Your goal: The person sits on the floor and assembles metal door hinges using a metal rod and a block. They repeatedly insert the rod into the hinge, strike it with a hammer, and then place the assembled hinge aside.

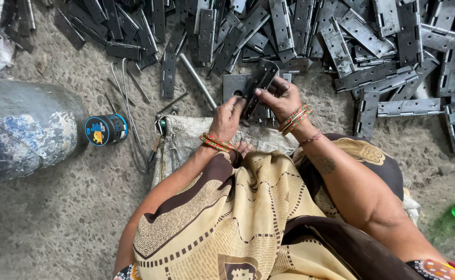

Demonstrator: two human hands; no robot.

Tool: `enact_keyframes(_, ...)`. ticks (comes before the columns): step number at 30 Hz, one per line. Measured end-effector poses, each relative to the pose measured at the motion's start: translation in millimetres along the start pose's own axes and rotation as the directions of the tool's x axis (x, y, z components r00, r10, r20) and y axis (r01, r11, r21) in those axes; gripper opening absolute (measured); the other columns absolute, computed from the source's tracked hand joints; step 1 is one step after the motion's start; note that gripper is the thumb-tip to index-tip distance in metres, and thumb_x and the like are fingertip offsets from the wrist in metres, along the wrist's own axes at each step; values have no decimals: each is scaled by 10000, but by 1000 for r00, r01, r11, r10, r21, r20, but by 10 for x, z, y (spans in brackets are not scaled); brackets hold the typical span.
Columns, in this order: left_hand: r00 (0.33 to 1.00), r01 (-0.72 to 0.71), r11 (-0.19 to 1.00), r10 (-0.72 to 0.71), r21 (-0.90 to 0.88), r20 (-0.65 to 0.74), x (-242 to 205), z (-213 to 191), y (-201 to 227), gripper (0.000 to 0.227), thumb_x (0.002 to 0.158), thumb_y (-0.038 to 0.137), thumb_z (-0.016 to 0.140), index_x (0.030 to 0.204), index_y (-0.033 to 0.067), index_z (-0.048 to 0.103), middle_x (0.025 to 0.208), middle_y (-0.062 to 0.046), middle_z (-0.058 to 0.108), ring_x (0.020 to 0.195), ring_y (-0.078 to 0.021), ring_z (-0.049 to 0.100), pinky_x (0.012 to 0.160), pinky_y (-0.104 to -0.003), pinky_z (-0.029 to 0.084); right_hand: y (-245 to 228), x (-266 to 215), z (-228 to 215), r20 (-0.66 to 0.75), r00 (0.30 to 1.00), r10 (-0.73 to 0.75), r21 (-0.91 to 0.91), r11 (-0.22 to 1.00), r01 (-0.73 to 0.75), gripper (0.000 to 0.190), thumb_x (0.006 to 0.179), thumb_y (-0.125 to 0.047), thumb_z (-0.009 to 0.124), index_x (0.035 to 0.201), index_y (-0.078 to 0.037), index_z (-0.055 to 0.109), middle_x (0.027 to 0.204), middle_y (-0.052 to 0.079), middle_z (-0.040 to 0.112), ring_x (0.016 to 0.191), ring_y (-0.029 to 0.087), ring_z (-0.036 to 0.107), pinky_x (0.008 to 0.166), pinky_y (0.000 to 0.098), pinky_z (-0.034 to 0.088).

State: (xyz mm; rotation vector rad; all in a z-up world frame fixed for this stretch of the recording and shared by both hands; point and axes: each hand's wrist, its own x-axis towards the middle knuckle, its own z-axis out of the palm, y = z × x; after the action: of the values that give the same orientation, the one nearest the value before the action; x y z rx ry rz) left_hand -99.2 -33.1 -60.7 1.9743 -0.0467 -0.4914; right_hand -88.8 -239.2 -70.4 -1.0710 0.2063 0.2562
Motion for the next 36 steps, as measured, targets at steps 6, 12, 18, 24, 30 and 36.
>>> enact_keyframes(6, 995, 80, 841, -36, -535, 92, -22, -98, -87, 423, 1109, 374, 580, 1203, -19, 705, 1048, -56, 715, 925, -82, 613, 813, -242, 516, -7, 1, -46, 108, 993, 48, 113, 992, -60, 200, 982, -16, 681, 1180, 11, 684, 1072, 39, 747, 926, 110, 705, 866, 287, 615)
enact_keyframes(12, 972, 218, 697, -94, -683, 215, -39, -212, 25, 427, 1024, 355, 642, 1248, -9, 644, 1067, -51, 726, 918, -102, 673, 799, -240, 549, -239, 8, -37, 190, 974, 122, 106, 984, -144, 229, 979, -71, 684, 1199, -11, 666, 1092, 31, 736, 947, 102, 705, 864, 273, 613)
enact_keyframes(18, 984, 160, 773, -79, -614, 158, -17, -215, -107, 366, 1049, 320, 564, 1185, -15, 621, 863, -62, 672, 612, -160, 710, 485, -314, 558, -31, 123, -335, -121, 982, 144, -12, 989, -146, 325, 960, -199, 651, 1266, -93, 628, 1120, -28, 750, 953, 59, 733, 768, 273, 636)
enact_keyframes(24, 971, 185, 981, -193, -66, -139, -23, -153, -265, 360, 1039, 285, 509, 1092, -52, 624, 660, -157, 696, 561, -248, 729, 483, -412, 561, 443, 146, -984, -448, 890, -87, -457, 878, -144, 422, 975, -268, 715, 1312, -21, 652, 1134, 105, 739, 919, 201, 673, 730, 312, 570)
enact_keyframes(30, 979, -198, 868, 202, 455, 41, -69, 371, -320, 661, 978, 342, 628, 1452, -59, 402, 1057, -317, 639, 853, -395, 680, 702, -468, 578, 1018, 221, -1292, -263, 909, -324, -734, 678, 29, 472, 980, -272, 711, 1373, -35, 600, 1232, 105, 721, 1114, 205, 700, 966, 324, 564)
enact_keyframes(36, 924, -355, 713, 364, 605, 114, 33, 532, -446, 593, 914, 322, 721, 1413, 101, 491, 1235, -188, 565, 1003, -405, 637, 835, -519, 540, 904, 218, -1489, -422, 881, -213, -530, 846, -49, 536, 912, -339, 773, 1320, -31, 613, 1138, 81, 719, 923, 155, 684, 749, 318, 579)
